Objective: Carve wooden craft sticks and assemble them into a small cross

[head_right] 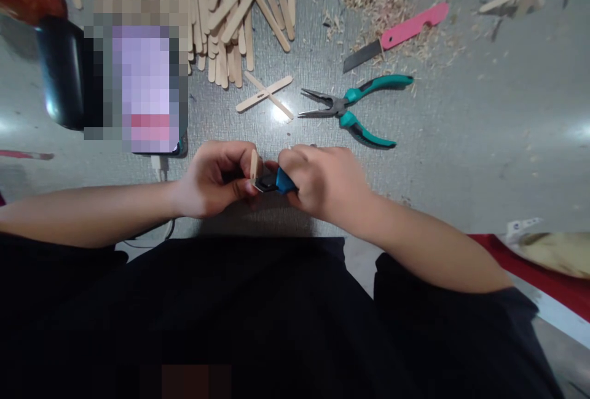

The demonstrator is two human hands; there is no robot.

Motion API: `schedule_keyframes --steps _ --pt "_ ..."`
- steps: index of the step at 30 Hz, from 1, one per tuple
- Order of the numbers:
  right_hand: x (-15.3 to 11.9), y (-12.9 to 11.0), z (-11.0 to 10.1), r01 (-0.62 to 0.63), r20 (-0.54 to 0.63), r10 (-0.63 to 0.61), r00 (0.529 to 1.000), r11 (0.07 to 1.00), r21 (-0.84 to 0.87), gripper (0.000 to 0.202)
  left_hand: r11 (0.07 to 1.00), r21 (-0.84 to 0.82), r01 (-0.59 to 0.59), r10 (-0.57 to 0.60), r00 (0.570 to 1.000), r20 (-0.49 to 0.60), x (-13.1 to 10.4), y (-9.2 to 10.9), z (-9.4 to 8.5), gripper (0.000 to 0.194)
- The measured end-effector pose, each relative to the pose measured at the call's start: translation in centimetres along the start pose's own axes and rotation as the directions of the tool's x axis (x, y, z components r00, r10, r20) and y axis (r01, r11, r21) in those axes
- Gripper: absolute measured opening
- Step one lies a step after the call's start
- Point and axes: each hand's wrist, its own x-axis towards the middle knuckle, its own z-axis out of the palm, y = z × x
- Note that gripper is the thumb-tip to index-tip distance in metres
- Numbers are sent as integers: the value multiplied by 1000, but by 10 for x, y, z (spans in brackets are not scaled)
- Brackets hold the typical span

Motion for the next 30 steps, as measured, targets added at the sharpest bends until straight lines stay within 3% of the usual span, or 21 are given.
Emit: schedule_keyframes --steps 5,11,19,30 --pt "4 -4 -7 0 5 0 1000 1000 13 13 998 29 -50 51 998 -33 1 -2 0 39" --pt "7 4 -5 80 -150 -77 986 997 18 15 996 -79 -41 40 999 -15 5 -8 -3 47" --pt "5 2 -9 52 -77 -51 996 998 19 13 991 -121 -54 54 999 -6 3 -10 -3 43" --pt "4 2 -8 72 -116 -70 991 997 18 12 985 -156 -75 77 997 7 4 -9 -2 40"
